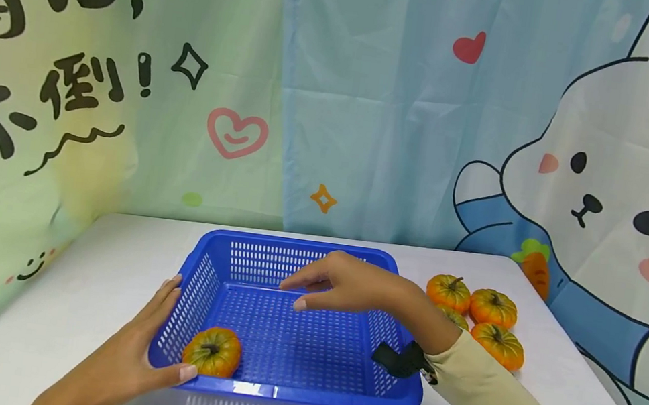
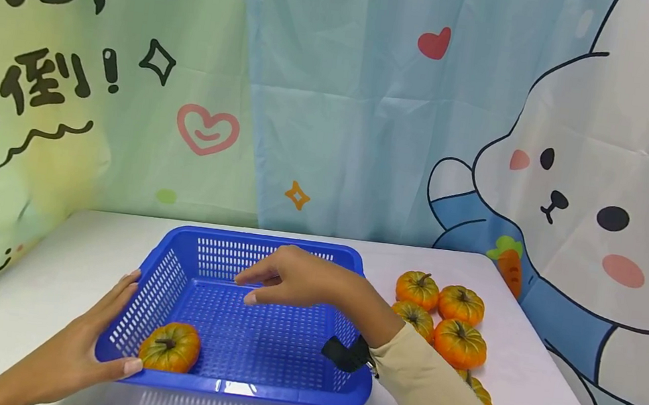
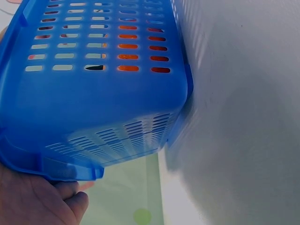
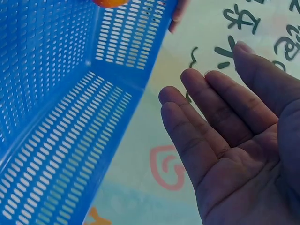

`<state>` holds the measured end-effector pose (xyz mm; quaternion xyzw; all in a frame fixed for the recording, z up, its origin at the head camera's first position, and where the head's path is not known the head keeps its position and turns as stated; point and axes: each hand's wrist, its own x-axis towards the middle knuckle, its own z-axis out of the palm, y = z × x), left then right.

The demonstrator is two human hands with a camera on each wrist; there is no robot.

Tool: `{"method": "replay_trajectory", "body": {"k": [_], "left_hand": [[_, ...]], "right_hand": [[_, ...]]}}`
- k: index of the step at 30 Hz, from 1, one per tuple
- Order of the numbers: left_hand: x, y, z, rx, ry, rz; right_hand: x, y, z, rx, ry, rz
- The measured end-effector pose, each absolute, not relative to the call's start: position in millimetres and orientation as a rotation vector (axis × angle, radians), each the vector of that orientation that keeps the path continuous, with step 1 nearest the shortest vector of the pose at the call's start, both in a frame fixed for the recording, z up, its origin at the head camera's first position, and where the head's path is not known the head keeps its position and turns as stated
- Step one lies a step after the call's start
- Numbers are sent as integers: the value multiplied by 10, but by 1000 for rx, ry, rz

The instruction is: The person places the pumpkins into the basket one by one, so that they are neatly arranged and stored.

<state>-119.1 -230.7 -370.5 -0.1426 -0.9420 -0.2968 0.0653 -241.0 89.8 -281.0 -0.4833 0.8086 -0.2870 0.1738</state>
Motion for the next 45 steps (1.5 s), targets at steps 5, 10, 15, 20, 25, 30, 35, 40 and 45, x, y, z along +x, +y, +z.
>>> {"method": "replay_trajectory", "body": {"k": [5, 10, 15, 20, 25, 30, 35, 40, 45], "left_hand": [[-1190, -2305, -3709, -434, -2834, -920], [-1190, -2299, -3729, -441, -2828, -928], [-1192, -2294, -3725, -445, -2828, -905], [-1198, -2289, -3715, -435, -2844, -897], [-1206, -2286, -3705, -441, -2847, -901], [-1202, -2300, -3706, -441, -2838, -899], [-1192, -2305, -3729, -433, -2837, -916], [-1187, -2308, -3727, -437, -2826, -914], [-1186, -2313, -3723, -435, -2829, -909]], "right_hand": [[-2380, 1101, -2792, -1340, 2340, -874], [-2364, 1314, -2816, -1304, 2373, -952], [-2334, 1535, -2853, -1242, 2420, -1017], [-2289, 1768, -2925, -1152, 2533, -1035], [-2235, 1983, -3041, -1011, 2635, -1132], [-2213, 2142, -3116, -883, 2702, -1222], [-2216, 2313, -3157, -804, 2776, -1236], [-2233, 2502, -3240, -748, 2865, -1190], [-2269, 2701, -3313, -666, 2971, -1123]]}}
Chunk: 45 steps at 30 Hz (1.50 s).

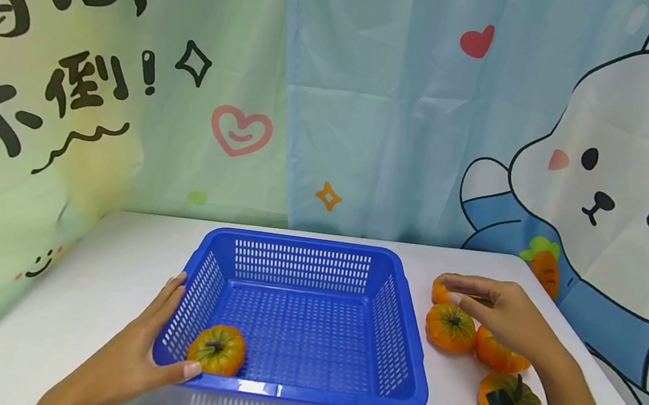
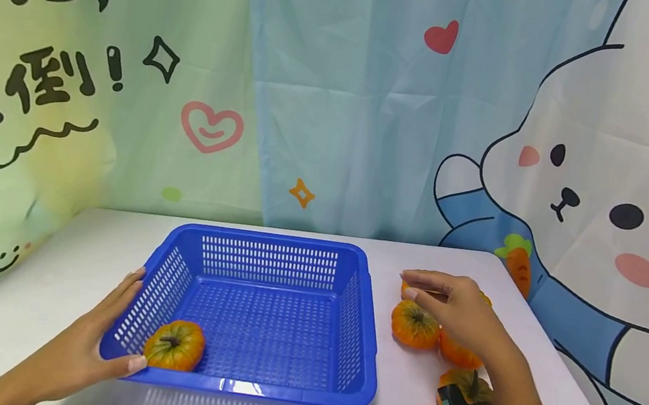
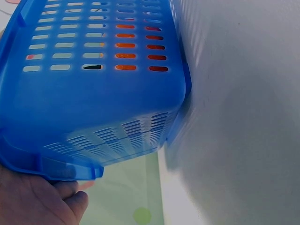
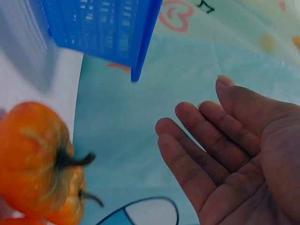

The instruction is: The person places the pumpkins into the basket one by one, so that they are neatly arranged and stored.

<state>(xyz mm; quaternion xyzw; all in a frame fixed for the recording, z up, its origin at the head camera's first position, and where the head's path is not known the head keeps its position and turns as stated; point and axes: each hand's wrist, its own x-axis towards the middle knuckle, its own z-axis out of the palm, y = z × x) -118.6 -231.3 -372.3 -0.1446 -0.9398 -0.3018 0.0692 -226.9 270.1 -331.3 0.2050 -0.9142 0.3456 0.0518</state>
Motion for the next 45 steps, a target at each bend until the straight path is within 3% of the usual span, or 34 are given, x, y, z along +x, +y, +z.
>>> {"method": "replay_trajectory", "body": {"k": [21, 45], "left_hand": [[-1180, -2307, -3725, -431, -2828, -912], [-1162, -2290, -3687, -403, -2854, -895]], "right_hand": [[-2424, 3042, -3572, 411, -2881, 1120], [-2479, 2893, -3692, 644, -3027, 1125]]}}
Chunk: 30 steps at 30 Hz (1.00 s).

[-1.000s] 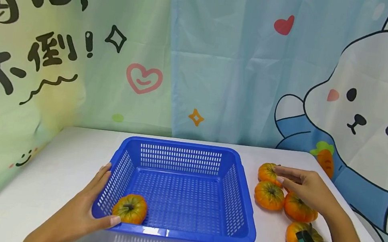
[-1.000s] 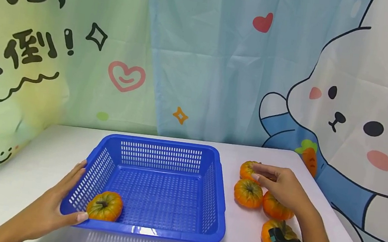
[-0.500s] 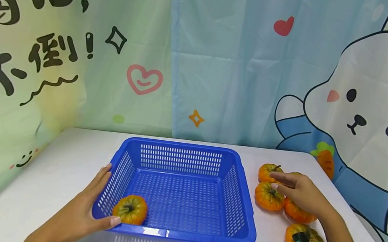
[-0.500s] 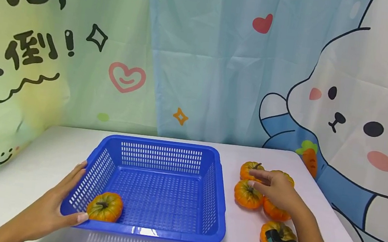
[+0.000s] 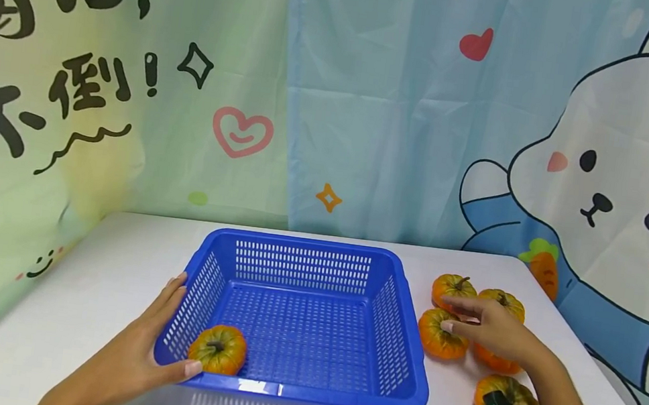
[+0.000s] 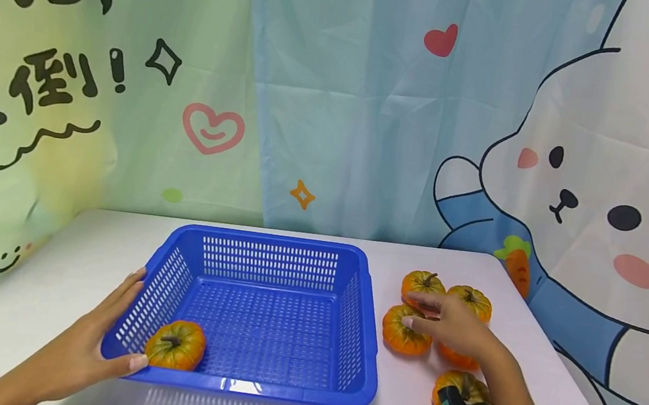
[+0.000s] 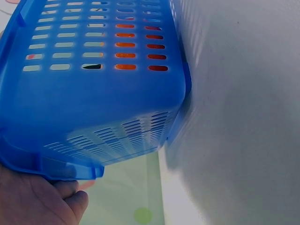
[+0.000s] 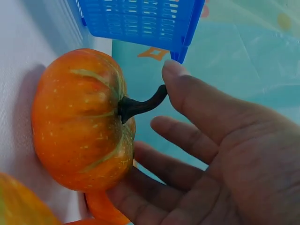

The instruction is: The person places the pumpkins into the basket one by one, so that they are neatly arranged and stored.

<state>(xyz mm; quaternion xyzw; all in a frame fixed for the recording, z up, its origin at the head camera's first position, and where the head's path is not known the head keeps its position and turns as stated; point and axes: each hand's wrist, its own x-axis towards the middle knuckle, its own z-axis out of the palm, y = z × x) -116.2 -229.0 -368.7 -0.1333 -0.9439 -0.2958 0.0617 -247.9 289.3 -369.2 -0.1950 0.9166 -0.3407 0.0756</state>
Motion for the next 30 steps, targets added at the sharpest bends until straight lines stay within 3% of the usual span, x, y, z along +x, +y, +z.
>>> {"method": "replay_trajectory", "body": {"k": [19, 30], "left_hand": [[-1157, -2286, -3678, -404, -2851, -897], [-1158, -2295, -3687, -406, -2843, -912]], "right_hand": [[-2439, 2851, -3679, -695, 2676, -915], [-2449, 2836, -3708, -590, 2662, -873]]}}
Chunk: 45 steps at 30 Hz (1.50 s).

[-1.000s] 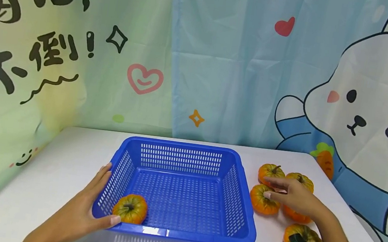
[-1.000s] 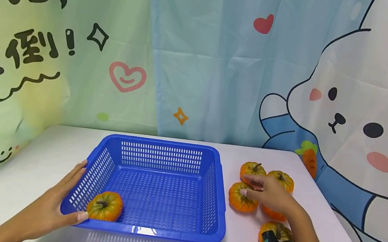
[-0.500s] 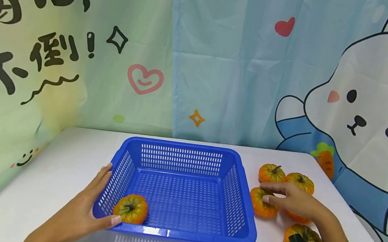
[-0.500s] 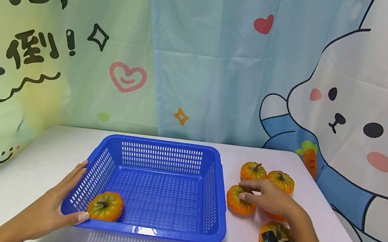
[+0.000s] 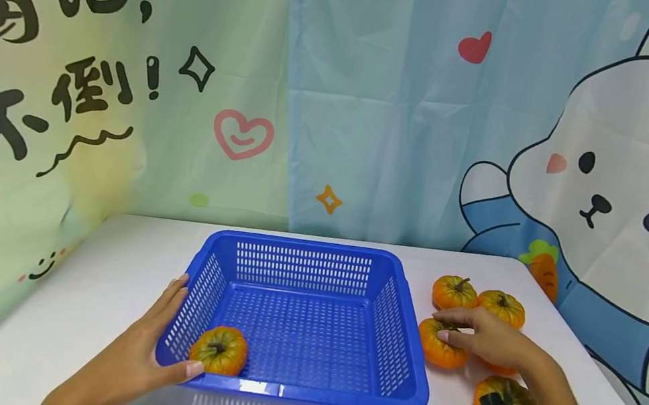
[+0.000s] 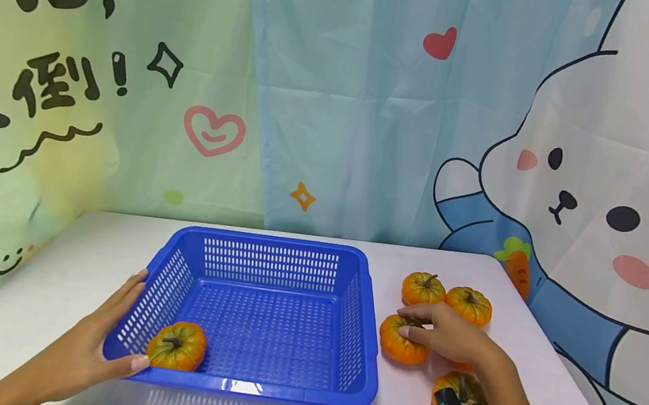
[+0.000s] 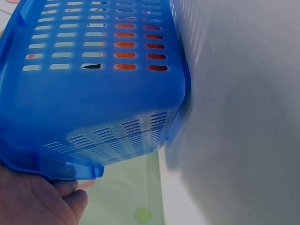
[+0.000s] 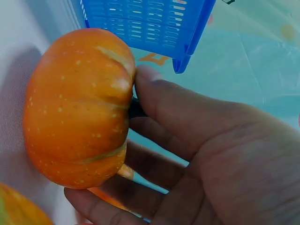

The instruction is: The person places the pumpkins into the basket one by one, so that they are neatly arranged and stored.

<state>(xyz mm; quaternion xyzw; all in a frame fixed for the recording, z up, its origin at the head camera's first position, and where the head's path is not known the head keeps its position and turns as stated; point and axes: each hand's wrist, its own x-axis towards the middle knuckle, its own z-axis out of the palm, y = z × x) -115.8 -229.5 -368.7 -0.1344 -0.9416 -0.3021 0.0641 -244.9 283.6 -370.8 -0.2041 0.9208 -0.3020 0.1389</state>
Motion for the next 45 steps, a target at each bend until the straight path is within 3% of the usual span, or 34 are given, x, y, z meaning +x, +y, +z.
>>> {"method": "replay_trajectory", "body": {"k": [23, 45], "left_hand": [[-1148, -2296, -3681, -414, -2837, -896], [-1146, -2304, -3702, -410, -2827, -900]], "right_hand": [[-2478, 2926, -3582, -627, 2781, -990], [-2489, 2667, -3206, -682, 2807, -1023]]}}
